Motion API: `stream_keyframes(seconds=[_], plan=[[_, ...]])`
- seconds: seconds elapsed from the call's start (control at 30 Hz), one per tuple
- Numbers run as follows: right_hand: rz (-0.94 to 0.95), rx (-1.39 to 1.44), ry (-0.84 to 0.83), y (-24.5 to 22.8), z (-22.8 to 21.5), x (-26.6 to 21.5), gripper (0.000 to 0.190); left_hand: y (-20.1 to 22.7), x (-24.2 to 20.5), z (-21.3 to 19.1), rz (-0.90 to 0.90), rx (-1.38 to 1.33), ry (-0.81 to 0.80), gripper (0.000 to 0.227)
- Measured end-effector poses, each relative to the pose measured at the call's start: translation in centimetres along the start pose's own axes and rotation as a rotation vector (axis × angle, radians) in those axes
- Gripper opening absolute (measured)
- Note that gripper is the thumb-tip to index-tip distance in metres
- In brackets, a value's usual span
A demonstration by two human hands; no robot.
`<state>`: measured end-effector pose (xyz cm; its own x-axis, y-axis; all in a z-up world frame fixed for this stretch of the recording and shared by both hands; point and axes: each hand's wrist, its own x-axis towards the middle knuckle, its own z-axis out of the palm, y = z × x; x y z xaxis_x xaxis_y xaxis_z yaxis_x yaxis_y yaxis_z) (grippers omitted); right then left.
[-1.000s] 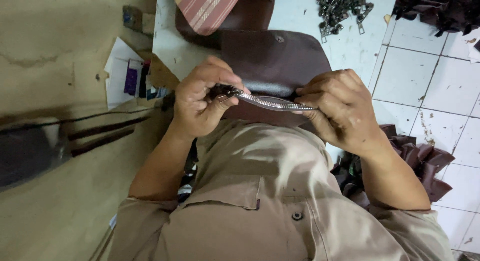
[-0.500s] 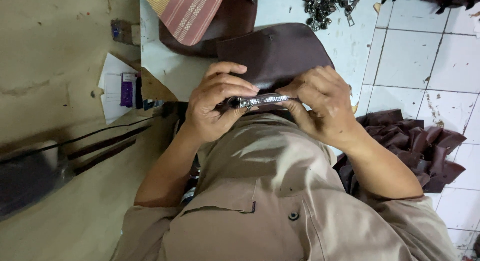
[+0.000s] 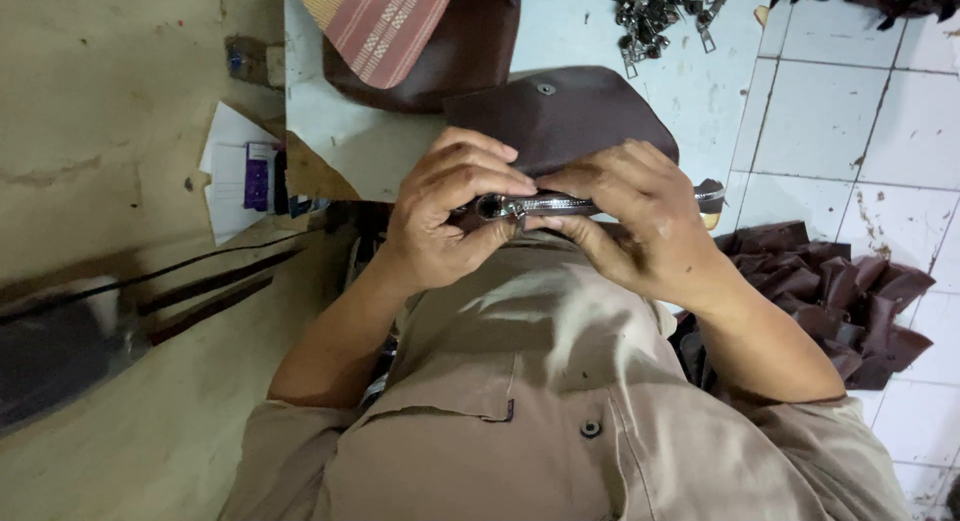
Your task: Attaching metal zipper sliders to the zipper tape of small leather pouches
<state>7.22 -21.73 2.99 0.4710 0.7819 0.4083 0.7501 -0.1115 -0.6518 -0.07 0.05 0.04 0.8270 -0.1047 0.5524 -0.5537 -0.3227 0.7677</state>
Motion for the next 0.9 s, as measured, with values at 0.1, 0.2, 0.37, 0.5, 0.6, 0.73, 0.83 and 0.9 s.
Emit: stream_keyframes(seconds=[0.1,0.2,0.37,0.5,0.6,0.73,0.83,0.9], plan=[[-0.02,-0.064,0.064,0.3,0.7,-0.6,0.023,0.3,0.0,-0.1,-0.023,0.008,-0.04,0.036],[0.017,-0.064,0.066,0.4,1.0,-1.2,0.022,0.4,-0.3,-0.1,0.007,-0.005,0.002,0.035],[0.033,-0.042,0.039,-0.4,0.8,-1.5,0.026,0.5,-2.5,-1.1,-0.203,0.019,0.097,0.065],[0.051,-0.121,0.044,-0.9,1.1,-2.0,0.028,0.2,-4.1,-1.8,-0.258,0.078,0.096,0.052],[0.027,-0.077,0.164,0.9,2.5,-3.4,0.009,-0.4,-4.4,-1.4,-0.233,-0.134,0.035,0.037],[0.057,-0.091,0.192,-0.5,1.0,-2.6,0.009,-1.4,-5.3,-0.7,-0.219,-0.222,0.078,0.024],[0.176,-0.128,0.145,-0.4,-2.0,-3.6,0.047,-4.6,-7.7,-1.2,-0.267,-0.155,0.14,0.026],[0.371,0.013,0.14,0.1,-3.8,-5.3,0.051,-7.2,-9.6,-1.5,-0.385,-0.251,0.275,0.027]])
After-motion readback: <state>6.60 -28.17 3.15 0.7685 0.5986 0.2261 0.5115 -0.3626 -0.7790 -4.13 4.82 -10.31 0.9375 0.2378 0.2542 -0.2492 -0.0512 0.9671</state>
